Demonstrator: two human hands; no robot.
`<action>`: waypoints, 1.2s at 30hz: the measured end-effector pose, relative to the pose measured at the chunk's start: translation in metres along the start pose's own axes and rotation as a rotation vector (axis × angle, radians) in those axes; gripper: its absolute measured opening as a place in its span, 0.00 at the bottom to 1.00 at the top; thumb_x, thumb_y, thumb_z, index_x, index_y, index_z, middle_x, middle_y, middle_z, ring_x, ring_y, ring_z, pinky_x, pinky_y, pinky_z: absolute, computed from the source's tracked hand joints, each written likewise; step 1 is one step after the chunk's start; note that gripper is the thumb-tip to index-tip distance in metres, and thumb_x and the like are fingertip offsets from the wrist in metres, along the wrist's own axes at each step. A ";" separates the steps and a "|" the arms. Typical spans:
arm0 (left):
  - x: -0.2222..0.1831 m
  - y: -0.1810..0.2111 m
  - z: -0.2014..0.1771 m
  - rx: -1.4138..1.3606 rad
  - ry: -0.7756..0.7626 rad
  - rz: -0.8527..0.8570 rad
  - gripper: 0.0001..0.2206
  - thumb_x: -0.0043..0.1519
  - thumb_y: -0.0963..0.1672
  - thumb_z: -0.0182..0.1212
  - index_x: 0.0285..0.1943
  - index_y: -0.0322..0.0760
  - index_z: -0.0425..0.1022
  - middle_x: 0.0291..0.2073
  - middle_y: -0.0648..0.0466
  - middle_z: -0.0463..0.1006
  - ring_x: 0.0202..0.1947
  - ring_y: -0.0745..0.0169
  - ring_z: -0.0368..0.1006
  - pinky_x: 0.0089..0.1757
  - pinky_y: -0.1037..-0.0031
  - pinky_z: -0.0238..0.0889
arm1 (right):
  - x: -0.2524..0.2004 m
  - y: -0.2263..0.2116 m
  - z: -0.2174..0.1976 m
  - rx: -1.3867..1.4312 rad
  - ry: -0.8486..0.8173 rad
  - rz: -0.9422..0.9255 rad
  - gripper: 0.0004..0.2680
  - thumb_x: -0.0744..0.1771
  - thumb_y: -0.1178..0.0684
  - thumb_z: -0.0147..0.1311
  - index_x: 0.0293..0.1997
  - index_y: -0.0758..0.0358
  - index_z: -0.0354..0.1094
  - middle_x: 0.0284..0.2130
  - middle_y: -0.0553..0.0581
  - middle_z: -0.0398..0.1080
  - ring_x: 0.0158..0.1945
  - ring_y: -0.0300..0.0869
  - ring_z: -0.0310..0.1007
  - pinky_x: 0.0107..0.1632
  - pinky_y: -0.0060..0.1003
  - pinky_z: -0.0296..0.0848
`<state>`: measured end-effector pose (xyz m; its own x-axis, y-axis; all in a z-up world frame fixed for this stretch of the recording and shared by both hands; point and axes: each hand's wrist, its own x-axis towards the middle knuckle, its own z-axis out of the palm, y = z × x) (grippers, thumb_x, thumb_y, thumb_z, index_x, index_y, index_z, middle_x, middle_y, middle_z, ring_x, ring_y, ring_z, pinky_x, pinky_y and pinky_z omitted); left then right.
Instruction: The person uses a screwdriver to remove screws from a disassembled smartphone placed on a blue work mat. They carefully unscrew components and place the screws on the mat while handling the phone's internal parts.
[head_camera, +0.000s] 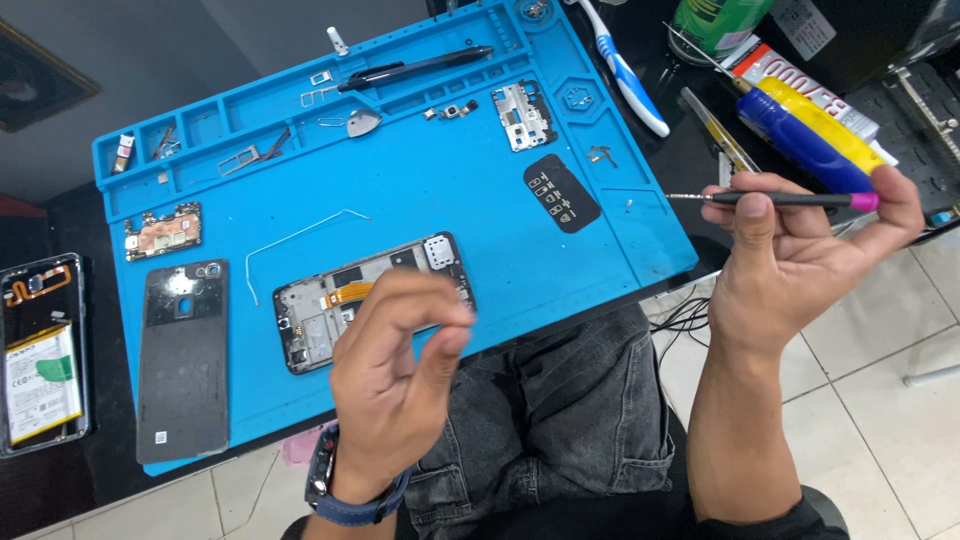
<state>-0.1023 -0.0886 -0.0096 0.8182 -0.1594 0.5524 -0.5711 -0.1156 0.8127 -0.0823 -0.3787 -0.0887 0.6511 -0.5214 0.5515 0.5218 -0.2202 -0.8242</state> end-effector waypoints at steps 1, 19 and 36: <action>-0.011 -0.007 -0.003 0.001 0.003 0.002 0.09 0.69 0.45 0.54 0.44 0.34 0.74 0.39 0.49 0.75 0.42 0.56 0.73 0.45 0.70 0.69 | -0.006 -0.005 0.006 0.002 -0.002 -0.002 0.21 0.80 0.62 0.56 0.73 0.47 0.40 0.52 0.80 0.74 0.46 0.60 0.80 0.51 0.46 0.84; -0.044 -0.029 -0.020 -0.149 0.111 -0.040 0.05 0.68 0.43 0.59 0.43 0.37 0.74 0.38 0.49 0.76 0.39 0.57 0.73 0.40 0.71 0.71 | -0.080 -0.093 0.099 0.198 -0.368 -0.123 0.22 0.70 0.60 0.51 0.67 0.49 0.40 0.32 0.70 0.70 0.27 0.52 0.77 0.39 0.52 0.91; -0.043 -0.028 -0.018 -0.092 0.108 -0.028 0.05 0.68 0.44 0.59 0.43 0.37 0.74 0.38 0.50 0.76 0.40 0.56 0.73 0.41 0.69 0.71 | -0.078 -0.093 0.098 0.245 -0.392 -0.132 0.22 0.69 0.62 0.51 0.68 0.48 0.41 0.33 0.69 0.71 0.30 0.52 0.78 0.41 0.51 0.91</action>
<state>-0.1206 -0.0613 -0.0531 0.8386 -0.0506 0.5423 -0.5440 -0.0278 0.8386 -0.1278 -0.2372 -0.0430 0.7050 -0.1419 0.6949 0.6976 -0.0381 -0.7155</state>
